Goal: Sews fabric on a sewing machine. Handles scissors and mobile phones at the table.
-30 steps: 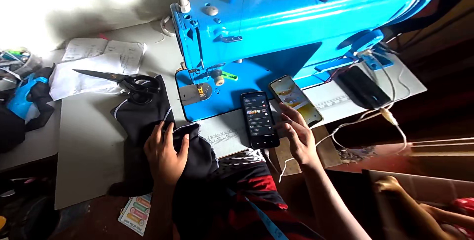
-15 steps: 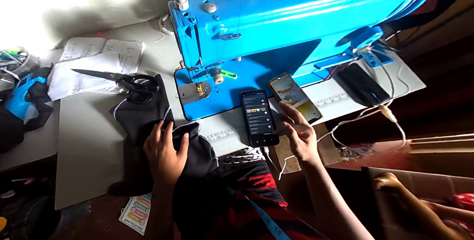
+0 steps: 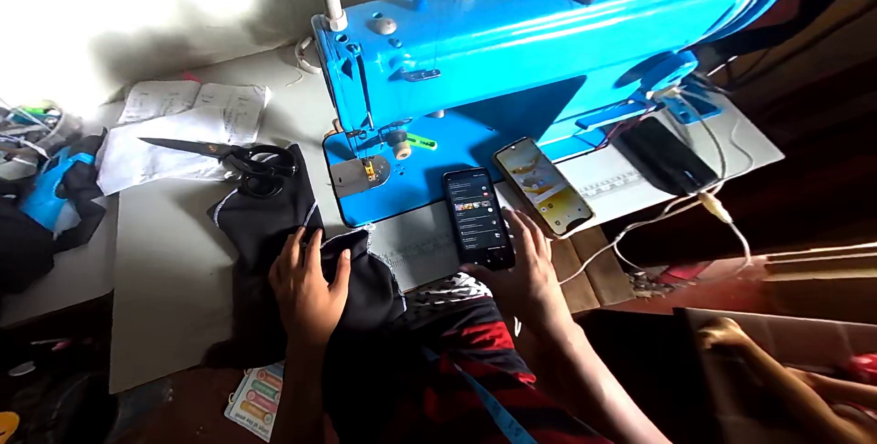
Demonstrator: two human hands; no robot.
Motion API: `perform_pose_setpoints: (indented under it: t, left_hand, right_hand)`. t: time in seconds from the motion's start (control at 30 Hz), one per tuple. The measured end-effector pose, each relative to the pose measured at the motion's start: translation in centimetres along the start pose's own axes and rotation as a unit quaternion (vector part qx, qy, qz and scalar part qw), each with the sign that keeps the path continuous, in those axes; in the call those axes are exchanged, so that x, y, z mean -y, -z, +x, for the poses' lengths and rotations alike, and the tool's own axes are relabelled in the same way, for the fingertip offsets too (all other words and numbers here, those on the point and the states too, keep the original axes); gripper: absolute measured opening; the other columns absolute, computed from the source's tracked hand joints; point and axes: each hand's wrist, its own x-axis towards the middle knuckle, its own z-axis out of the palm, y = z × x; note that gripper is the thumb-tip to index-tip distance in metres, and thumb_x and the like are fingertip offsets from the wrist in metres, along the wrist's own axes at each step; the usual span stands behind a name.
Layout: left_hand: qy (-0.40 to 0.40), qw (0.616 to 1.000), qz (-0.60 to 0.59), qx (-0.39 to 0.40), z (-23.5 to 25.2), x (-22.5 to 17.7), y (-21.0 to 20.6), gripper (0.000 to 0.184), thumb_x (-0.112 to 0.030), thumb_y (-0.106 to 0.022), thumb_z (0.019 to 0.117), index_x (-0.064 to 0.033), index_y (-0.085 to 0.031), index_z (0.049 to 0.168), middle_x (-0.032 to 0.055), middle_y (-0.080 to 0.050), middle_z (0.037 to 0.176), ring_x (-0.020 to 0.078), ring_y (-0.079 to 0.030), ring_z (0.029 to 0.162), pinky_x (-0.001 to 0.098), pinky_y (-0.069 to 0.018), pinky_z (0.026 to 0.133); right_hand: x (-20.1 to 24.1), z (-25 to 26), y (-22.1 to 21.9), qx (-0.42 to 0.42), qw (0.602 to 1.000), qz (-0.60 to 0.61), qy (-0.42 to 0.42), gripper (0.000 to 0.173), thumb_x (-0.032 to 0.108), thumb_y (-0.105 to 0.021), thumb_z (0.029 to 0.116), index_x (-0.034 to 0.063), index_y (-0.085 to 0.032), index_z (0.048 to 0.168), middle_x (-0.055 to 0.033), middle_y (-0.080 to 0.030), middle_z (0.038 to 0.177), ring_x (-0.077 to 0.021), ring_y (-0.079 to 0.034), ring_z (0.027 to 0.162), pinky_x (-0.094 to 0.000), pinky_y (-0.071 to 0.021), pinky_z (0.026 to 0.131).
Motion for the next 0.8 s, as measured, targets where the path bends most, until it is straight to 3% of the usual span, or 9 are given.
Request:
perform_pose_setpoints:
  t: [0.1, 0.5, 0.67, 0.8]
  left_hand:
    - [-0.003, 1.000, -0.004, 0.002, 0.0, 0.0, 0.1, 0.061, -0.052, -0.051, 0.0988, -0.0038, -0.066, 0.133, 0.0247, -0.058, 0.142, 0.0450, -0.053, 0.134, 0.0643, -0.0349, 0.110]
    - [-0.004, 1.000, -0.008, -0.002, 0.0, -0.1, 0.1, 0.059, -0.051, -0.051, 0.0989, -0.0041, -0.067, 0.131, 0.0250, -0.058, 0.142, 0.0452, -0.053, 0.133, 0.0640, -0.0352, 0.110]
    - [-0.001, 1.000, -0.008, 0.002, 0.0, -0.2, 0.1, 0.059, -0.051, -0.050, 0.0990, -0.0040, -0.066, 0.132, 0.0248, -0.058, 0.143, 0.0448, -0.053, 0.134, 0.0644, -0.0345, 0.110]
    - [-0.001, 1.000, -0.003, 0.002, 0.1, -0.2, 0.2, 0.061, -0.052, -0.050, 0.0987, -0.0041, -0.067, 0.132, 0.0246, -0.058, 0.143, 0.0449, -0.053, 0.134, 0.0650, -0.0351, 0.110]
  right_hand:
    - [0.1, -0.4, -0.4, -0.003, 1.000, -0.007, 0.013, 0.105, 0.059, -0.080, 0.0757, -0.0016, -0.043, 0.152, -0.0296, -0.048, 0.149, -0.0498, -0.051, 0.130, -0.0660, -0.0429, 0.101]
    - [0.0, -0.7, -0.2, -0.007, 1.000, -0.015, 0.026, 0.103, 0.061, -0.078, 0.0773, -0.0028, -0.044, 0.151, -0.0297, -0.050, 0.148, -0.0501, -0.052, 0.128, -0.0671, -0.0433, 0.100]
    - [1.0, -0.4, -0.6, 0.017, 0.994, -0.107, 0.005, 0.106, 0.066, -0.076, 0.0759, 0.0038, -0.043, 0.154, -0.0300, -0.050, 0.147, -0.0541, -0.052, 0.127, -0.0716, -0.0431, 0.091]
    - [1.6, -0.1, -0.8, 0.039, 0.990, -0.138, -0.009, 0.108, 0.067, -0.076, 0.0763, 0.0085, -0.038, 0.159, -0.0295, -0.047, 0.151, -0.0553, -0.049, 0.129, -0.0724, -0.0406, 0.093]
